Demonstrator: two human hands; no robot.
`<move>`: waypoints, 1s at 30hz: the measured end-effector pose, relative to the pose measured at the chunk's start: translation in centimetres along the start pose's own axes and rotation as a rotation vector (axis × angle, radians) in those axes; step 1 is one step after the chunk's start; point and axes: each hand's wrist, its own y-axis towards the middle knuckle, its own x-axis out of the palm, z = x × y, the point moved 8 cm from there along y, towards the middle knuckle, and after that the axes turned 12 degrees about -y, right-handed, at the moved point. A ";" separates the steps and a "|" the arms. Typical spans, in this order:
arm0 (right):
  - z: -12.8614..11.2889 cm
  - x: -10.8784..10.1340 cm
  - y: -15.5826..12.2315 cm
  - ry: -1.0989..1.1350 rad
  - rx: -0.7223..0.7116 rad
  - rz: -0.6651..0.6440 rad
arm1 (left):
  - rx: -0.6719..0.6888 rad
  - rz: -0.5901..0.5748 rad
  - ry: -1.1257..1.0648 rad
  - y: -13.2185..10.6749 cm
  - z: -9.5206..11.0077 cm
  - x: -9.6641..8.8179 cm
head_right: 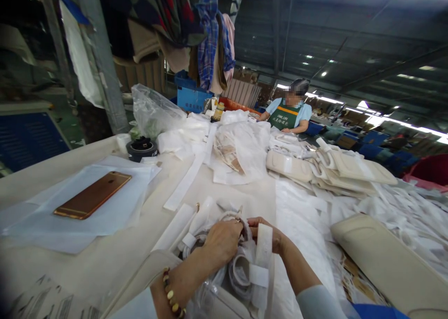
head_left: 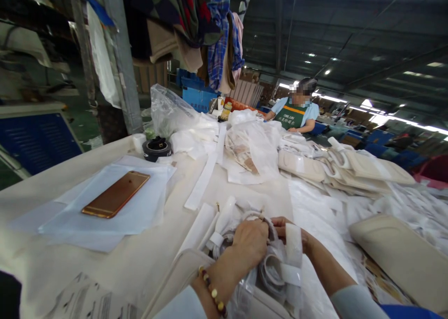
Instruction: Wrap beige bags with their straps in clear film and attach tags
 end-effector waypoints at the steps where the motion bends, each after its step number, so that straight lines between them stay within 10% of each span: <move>1: 0.1 -0.1 0.0 0.001 -0.004 0.002 | -0.009 0.017 -0.014 0.0 -0.1 -0.1; 20: -2.3 -6.6 -1.4 -0.878 -0.193 0.322 | -0.116 0.153 -0.270 0.5 -1.7 -1.9; 30: -2.2 -6.1 -0.8 -0.888 -0.184 0.269 | -0.156 0.143 -0.497 0.5 -2.2 -1.9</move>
